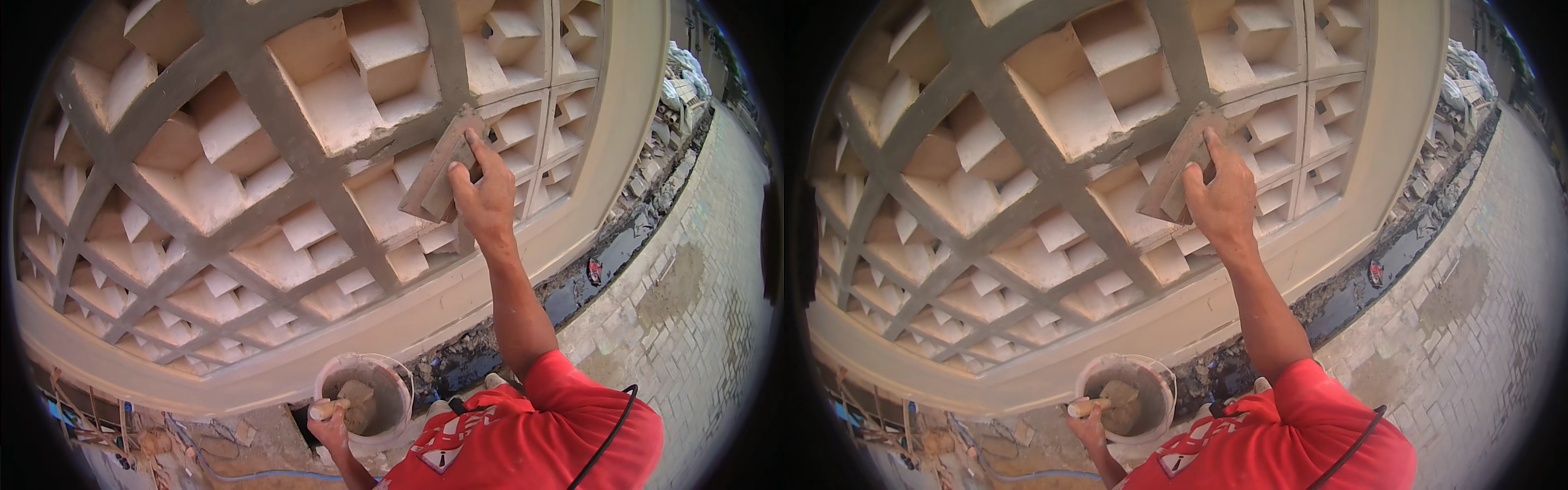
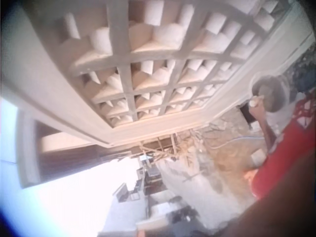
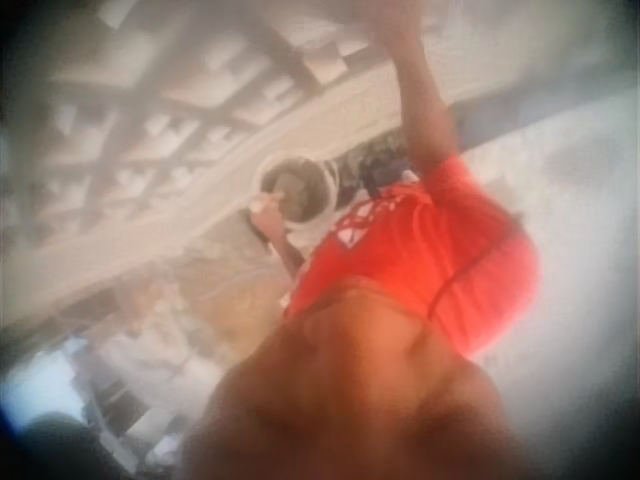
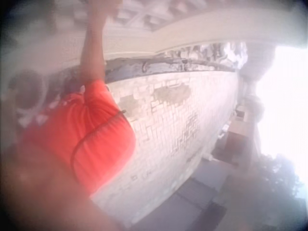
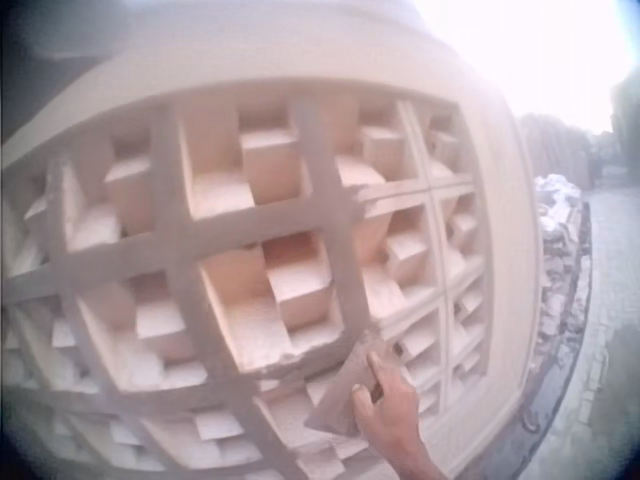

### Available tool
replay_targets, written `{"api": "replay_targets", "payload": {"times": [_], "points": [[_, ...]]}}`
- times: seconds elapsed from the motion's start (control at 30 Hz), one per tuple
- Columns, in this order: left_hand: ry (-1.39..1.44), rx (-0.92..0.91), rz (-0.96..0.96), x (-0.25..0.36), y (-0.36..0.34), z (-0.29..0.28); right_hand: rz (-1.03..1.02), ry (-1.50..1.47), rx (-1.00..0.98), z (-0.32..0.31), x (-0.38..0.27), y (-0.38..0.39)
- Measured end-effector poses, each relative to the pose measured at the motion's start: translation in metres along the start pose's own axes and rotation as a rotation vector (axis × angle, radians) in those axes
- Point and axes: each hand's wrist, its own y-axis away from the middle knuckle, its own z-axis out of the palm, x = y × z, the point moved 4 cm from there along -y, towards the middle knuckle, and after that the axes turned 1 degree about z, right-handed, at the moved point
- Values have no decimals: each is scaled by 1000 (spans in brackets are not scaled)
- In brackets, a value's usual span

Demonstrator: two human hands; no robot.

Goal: The person applies plaster to a decorative ceiling grid using a trowel and a bucket. They repeatedly scoop plaster and smooth it into the recessed sections of the ceiling pattern.

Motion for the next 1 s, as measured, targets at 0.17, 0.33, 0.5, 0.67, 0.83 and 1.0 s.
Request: {"api": "replay_targets", "payload": {"times": [0.17,0.33,0.5,0.67,0.83,1.0], "points": [[-55,7,28,13,-8,3,114,87,-75,40,-30,11],[-104,-48,-29,25,-10,11,25,-92,-650,49,-59,66],[23,-97,-33,9,-13,15,639,-968,-789,-29,-2,85],[29,-131,-48,-7,-3,31,1019,-858,-571,-60,66,140],[91,-297,-157,-24,13,62,1263,-580,-699,-103,159,208],[-39,-489,1,-11,35,99,1584,98,-613,-215,254,306]]}}
